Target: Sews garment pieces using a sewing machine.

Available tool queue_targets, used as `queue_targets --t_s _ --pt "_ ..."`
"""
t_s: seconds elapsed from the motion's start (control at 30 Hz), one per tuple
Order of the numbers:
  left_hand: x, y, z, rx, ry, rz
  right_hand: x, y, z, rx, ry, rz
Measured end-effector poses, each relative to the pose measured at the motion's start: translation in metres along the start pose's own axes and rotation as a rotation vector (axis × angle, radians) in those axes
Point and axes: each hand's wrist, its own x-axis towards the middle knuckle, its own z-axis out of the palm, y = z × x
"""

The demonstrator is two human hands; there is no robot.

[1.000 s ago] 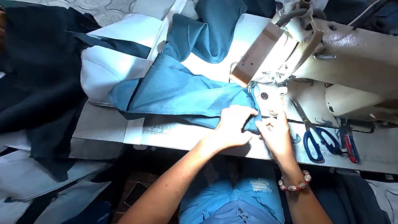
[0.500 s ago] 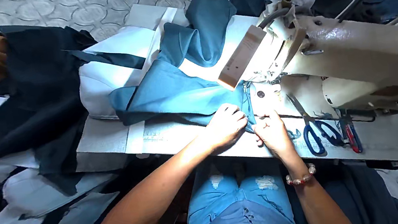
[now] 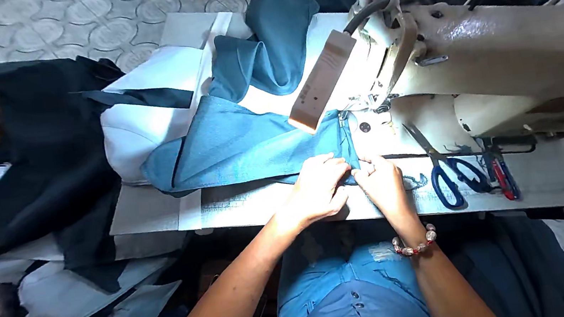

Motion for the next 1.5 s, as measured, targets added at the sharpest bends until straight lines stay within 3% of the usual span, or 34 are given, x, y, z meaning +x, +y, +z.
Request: queue_targets --t_s 0.23,0.4,0.57,0.7,0.87,1.23,1.5 --pt "0.005 0.005 0.013 0.106 0.023 -0.047 -0.007 0.001 0.003 0.012 0.054 -0.019" --pt "0.004 0.005 0.016 0.093 0.015 -0.044 -0.021 0.002 0.015 -0.081 0.121 -0.208" --pt "0.0 -0.001 0.009 0.113 0.014 0.037 -0.027 -0.014 0.016 -0.366 0.012 -0.198" --pt "-0.004 0.008 0.002 0.095 -0.078 -0.024 -0.025 -0.015 0.013 -0.396 -0.061 -0.185" --pt "-0.005 0.01 0.001 0.059 -0.06 -0.024 -0.017 -0.022 0.002 -0.4 -0.173 -0.153" --pt "0.015 -0.011 -0.005 0.002 -0.154 -0.127 0.014 -0.024 0.008 -0.424 -0.247 -0.114" --pt "0.039 -0.039 0.005 0.093 -0.066 -0.097 0.043 -0.031 0.017 -0.453 -0.182 -0.086"
